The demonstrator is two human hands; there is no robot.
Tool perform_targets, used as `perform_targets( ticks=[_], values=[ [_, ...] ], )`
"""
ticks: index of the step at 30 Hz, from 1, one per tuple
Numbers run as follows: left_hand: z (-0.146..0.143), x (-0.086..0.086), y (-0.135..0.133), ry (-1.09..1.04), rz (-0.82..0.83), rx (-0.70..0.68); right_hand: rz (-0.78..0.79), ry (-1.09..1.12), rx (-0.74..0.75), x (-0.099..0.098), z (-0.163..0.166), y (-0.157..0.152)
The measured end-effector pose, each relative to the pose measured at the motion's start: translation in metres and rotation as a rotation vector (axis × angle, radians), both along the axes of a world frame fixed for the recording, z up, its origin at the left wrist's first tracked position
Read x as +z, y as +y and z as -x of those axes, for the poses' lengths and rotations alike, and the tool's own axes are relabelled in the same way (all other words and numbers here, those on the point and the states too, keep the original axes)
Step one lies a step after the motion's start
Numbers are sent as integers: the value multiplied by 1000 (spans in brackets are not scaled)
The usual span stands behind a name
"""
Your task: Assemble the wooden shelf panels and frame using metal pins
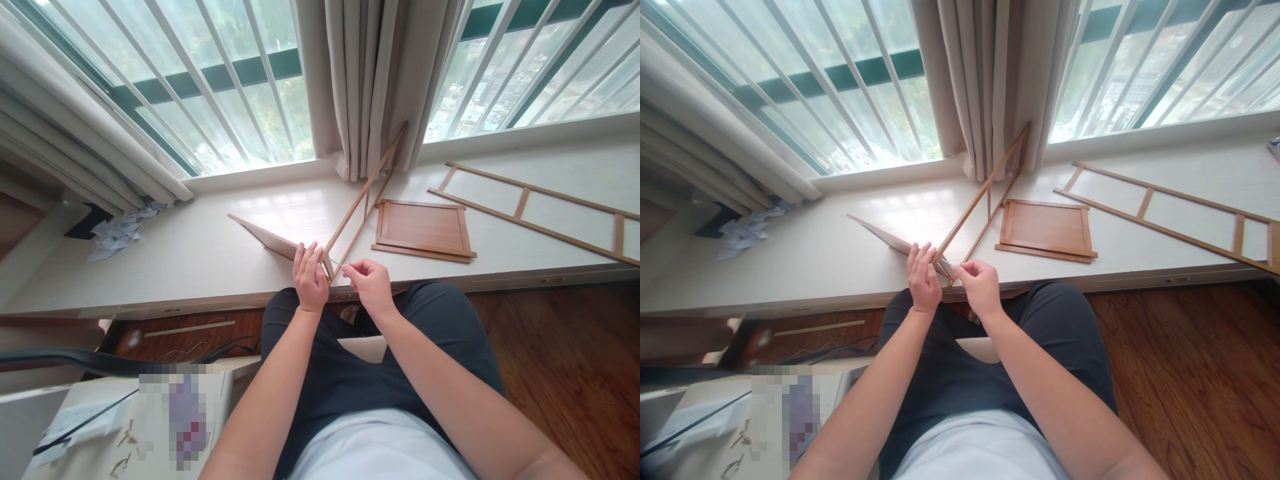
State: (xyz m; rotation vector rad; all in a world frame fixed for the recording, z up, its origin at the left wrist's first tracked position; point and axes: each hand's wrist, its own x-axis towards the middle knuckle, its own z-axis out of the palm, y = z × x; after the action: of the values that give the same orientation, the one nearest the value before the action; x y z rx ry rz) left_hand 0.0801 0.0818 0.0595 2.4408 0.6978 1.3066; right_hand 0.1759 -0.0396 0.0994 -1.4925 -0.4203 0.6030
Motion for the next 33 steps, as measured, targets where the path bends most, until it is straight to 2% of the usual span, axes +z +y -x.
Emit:
perform_targets(
  ticks=[3, 5, 7, 17, 25, 33],
  values=[
    [0, 1, 0, -11, -3, -4, 47, -502, 23, -2, 0, -5],
    [-1, 2, -1, -19, -6, -8, 52, -677, 53, -4, 0, -7],
    [-1, 3, -1, -16, -7, -3, 54, -745, 63, -6, -1, -7],
    [-1, 0, 0, 2, -6, 9, 36, -777, 38, -8, -1, -2],
    [-1, -1, 0, -8, 1, -1, 11, -801, 80, -11, -3, -2],
    [-1, -1, 0, -6, 7, -1, -26, -779, 89, -20, -7, -2]
  ],
)
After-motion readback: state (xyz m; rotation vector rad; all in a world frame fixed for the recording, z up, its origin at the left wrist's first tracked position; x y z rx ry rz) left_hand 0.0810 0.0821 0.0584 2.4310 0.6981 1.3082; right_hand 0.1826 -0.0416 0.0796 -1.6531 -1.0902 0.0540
